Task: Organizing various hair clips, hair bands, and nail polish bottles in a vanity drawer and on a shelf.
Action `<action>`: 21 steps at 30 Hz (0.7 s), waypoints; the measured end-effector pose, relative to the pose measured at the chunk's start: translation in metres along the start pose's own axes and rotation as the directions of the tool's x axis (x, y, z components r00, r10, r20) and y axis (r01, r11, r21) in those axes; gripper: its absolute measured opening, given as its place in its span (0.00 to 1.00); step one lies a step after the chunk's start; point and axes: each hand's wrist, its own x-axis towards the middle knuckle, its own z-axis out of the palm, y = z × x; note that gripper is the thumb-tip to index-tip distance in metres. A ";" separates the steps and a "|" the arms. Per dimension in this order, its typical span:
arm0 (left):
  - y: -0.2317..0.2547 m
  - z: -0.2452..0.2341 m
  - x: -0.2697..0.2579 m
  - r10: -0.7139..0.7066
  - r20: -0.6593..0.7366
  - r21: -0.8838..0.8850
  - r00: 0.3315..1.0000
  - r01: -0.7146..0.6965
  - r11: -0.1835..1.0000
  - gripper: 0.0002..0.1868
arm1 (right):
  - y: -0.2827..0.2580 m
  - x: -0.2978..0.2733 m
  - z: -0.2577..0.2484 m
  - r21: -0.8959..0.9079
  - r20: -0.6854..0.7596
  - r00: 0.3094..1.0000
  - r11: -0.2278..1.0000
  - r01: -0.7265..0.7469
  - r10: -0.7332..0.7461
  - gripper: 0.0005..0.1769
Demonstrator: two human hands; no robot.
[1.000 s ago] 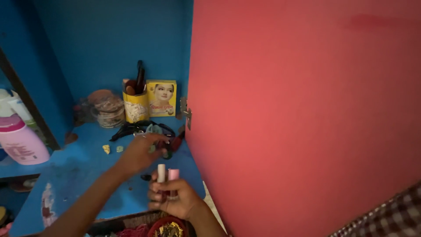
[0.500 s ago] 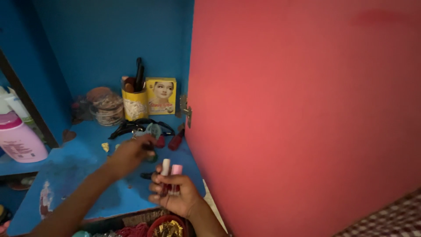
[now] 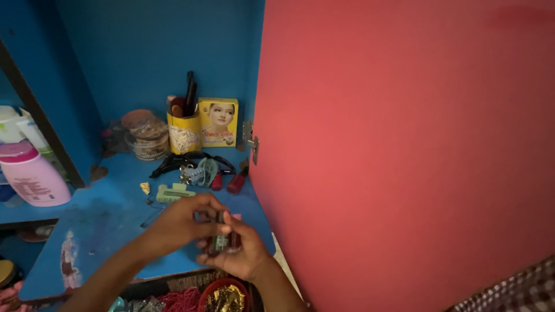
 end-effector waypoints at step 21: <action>-0.094 -0.051 0.011 0.468 -0.286 0.833 0.836 -0.025 0.553 0.26 | -0.002 0.004 -0.012 0.062 0.122 0.992 0.998 0.029 -0.036 0.16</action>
